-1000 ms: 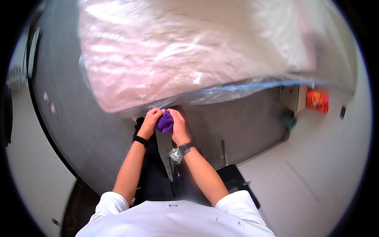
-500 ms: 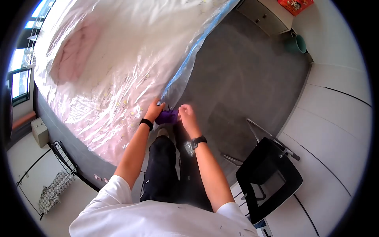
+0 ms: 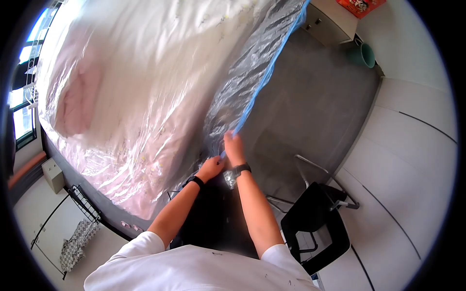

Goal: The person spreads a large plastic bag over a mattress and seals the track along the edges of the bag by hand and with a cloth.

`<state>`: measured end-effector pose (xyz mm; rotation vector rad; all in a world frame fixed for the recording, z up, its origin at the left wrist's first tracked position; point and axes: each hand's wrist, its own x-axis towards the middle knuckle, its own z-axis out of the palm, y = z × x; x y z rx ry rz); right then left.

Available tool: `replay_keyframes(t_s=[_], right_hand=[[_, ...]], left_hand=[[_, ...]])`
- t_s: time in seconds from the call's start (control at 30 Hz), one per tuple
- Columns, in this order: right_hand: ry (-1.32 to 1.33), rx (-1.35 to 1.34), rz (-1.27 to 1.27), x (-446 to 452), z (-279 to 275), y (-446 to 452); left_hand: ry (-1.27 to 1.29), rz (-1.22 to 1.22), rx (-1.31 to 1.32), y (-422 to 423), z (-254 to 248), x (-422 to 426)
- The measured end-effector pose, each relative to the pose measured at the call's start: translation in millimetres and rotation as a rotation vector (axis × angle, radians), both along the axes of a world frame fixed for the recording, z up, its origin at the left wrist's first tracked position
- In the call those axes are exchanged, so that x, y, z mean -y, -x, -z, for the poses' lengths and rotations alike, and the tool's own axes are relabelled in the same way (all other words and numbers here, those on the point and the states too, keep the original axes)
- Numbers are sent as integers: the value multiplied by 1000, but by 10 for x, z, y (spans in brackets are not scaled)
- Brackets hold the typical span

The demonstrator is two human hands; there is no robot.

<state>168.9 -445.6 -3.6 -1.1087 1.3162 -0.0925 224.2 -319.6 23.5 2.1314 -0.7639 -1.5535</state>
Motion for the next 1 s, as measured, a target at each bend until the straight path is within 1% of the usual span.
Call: replay_keyframes(t_s=[0.03,0.1,0.17,0.2,0.23,0.27,0.3,0.33,0.37,0.4,0.43,0.47,0.5,0.57,0.6,0.7,0.73,0.77,0.8,0.83,0.87,0.9,0.93,0.97,1.0], right_hand=[[36,-40,-21,170,-6,-47],[80,-83,-56,610,-2,-153],[112,-280,-215,1004,-49,-127],[195,-261,-268,1148,-90,-97],[291,-233,-316,1324,-125,-86],[347,-222,-353,1489,71,13],[276,-262,-407,1718,-10,-27],[135,-302,-346,1955,-17,-126],[-20,-356,-277,2102,-53,-140],[-21,-363,-282,2216,-165,-182],[-26,-288,-214,2356,-284,-299],[-28,-206,-142,2508,-379,-456],[-24,-198,-139,2625,-363,-542],[199,-108,-282,2833,-241,-693],[249,-163,-354,2958,-253,-792],[295,-103,-289,3272,-427,-1004],[249,-95,-287,3392,-468,-1001],[203,-79,-220,3499,-490,-1000],[124,-118,-335,3670,-372,-921],[176,-86,-211,3716,-256,-812],[60,-147,-254,3872,-251,-727],[63,-176,-341,4071,-432,-652],[102,-199,-342,4179,-396,-536],[30,-158,-281,4298,-383,-353],[117,-117,-271,4466,-432,-221]], left_hand=[[-12,-14,-12,-100,-30,103],[-2,-62,-4,-280,196,292],[-2,-30,41,-484,290,521],[-43,-20,15,-590,325,680],[-133,-21,8,-722,215,885],[-187,41,42,-809,216,1036],[-241,98,78,-918,171,1217],[-304,131,110,-1004,127,1353],[-306,120,102,-1069,81,1456],[-350,220,56,-1188,49,1578],[-386,322,21,-1320,26,1694],[-395,263,35,-1346,251,1686],[-393,264,45,-1430,201,1783],[-374,366,39,-1570,28,2008],[-383,304,47,-1598,-67,2119],[-435,304,59,-1585,-185,2502],[-457,257,94,-1516,-119,2594],[-479,279,116,-1446,-65,2701],[-464,271,226,-1337,12,2784],[-470,302,261,-1254,60,2921],[-482,303,294,-1184,-35,3161],[-491,372,303,-1118,-110,3410],[-529,416,291,-1057,-257,3721],[-517,453,306,-969,-186,3899],[-512,538,287,-886,-47,4047]])
